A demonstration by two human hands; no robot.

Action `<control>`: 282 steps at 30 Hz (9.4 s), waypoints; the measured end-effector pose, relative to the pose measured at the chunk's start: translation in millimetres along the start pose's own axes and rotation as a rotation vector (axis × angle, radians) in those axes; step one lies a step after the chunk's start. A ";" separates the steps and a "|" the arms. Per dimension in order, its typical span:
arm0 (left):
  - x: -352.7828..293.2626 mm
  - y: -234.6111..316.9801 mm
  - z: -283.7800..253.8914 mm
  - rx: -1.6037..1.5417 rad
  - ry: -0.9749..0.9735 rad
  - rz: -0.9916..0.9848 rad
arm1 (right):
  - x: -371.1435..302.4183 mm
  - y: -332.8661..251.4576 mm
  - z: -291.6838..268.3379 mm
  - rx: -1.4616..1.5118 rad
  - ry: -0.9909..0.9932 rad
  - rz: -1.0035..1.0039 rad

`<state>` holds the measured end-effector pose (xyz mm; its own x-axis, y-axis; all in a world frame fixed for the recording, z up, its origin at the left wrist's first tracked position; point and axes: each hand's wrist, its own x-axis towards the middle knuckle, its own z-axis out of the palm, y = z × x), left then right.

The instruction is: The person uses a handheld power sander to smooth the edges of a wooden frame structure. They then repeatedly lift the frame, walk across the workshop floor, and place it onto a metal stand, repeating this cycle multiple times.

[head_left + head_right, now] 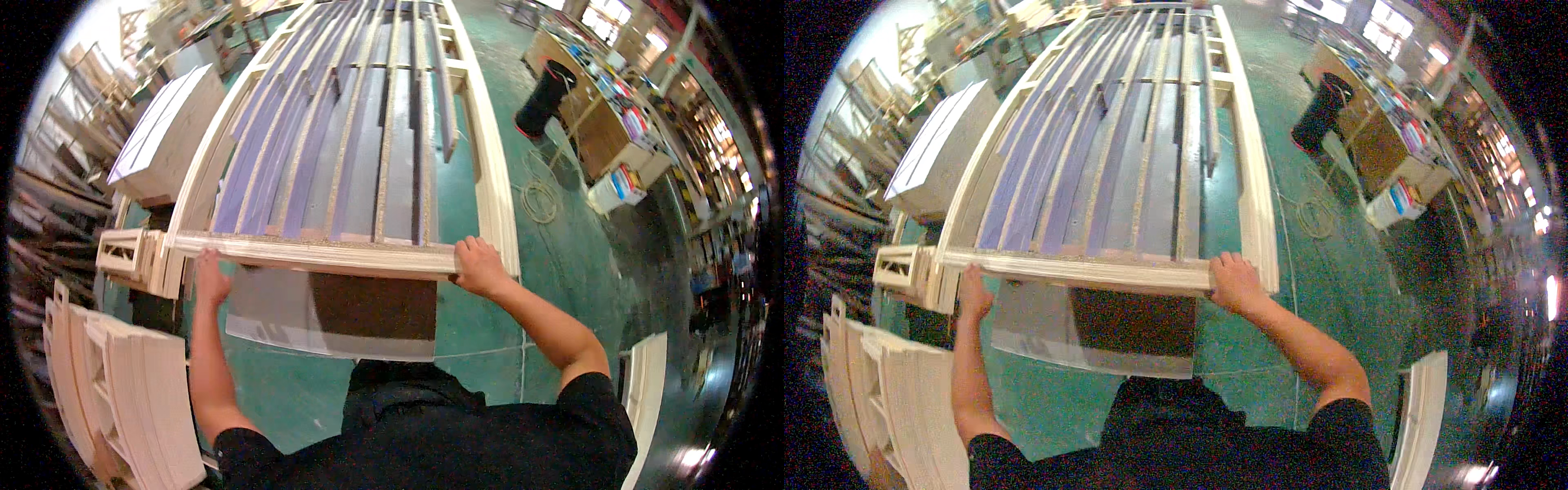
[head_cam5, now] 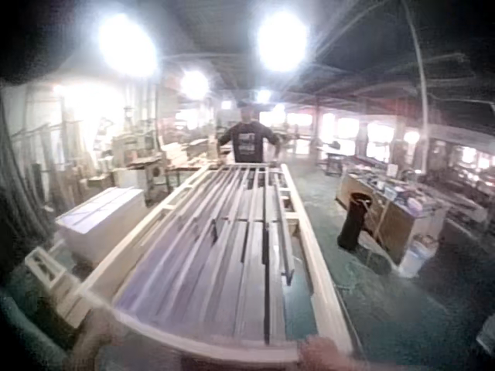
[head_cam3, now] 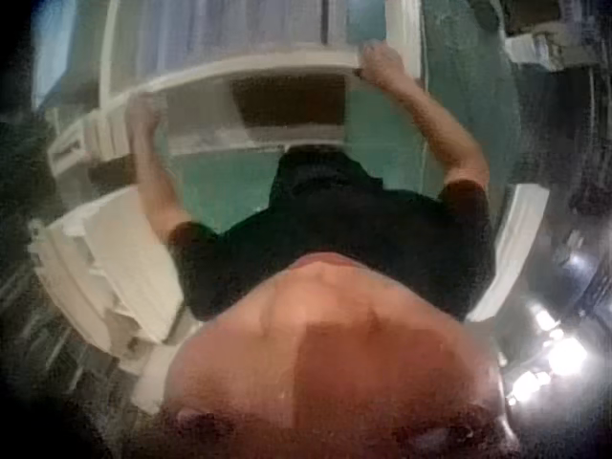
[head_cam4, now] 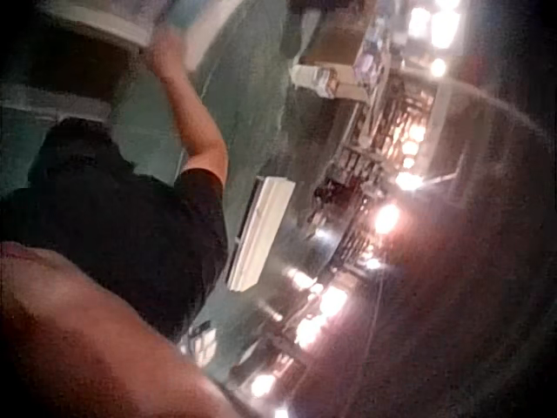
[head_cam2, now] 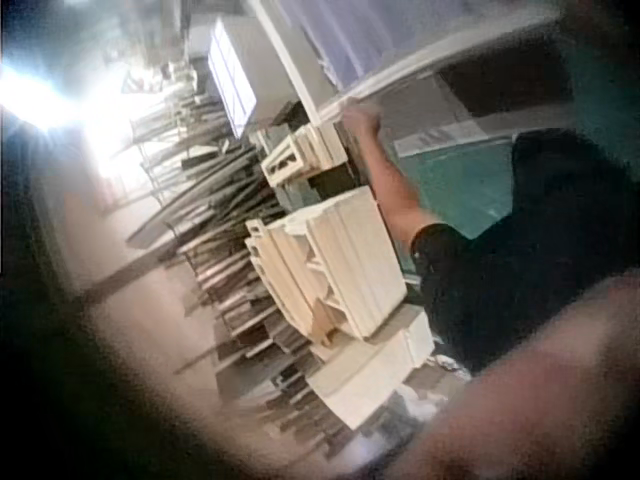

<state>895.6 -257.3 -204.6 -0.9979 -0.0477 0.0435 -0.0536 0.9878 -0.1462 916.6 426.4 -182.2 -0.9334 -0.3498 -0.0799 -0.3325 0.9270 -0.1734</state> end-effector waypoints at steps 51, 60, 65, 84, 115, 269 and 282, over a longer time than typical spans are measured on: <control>72.4 -8.1 -99.3 -0.121 -0.490 0.466 | -46.9 25.6 -31.4 -0.059 -0.227 0.220; 65.4 -17.8 -82.3 -0.229 -0.464 0.468 | -66.5 5.8 -30.0 -0.110 -0.253 0.260; 85.1 -16.7 -57.8 -0.319 -0.453 0.520 | -69.9 15.7 -17.5 -0.118 -0.244 0.277; 253.0 82.0 -31.4 -0.100 -0.442 0.621 | 55.0 139.2 -33.0 -0.126 -0.272 0.337; 931.0 386.5 -93.2 -0.091 -0.526 0.547 | 599.7 584.1 -191.8 -0.078 -0.280 0.357; 3856.1 290.4 412.8 -0.111 -0.703 0.244 | 3550.4 1350.7 -245.1 -0.141 -0.394 0.386; 3835.9 295.0 441.7 0.045 -0.591 0.275 | 3545.9 1361.4 -235.7 -0.108 -0.384 0.320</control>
<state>-2964.0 -214.3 -517.4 -0.8265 0.1199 -0.5500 0.2180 0.9690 -0.1165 -2877.7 480.1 -470.1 -0.8807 -0.0517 -0.4708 -0.0690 0.9974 0.0196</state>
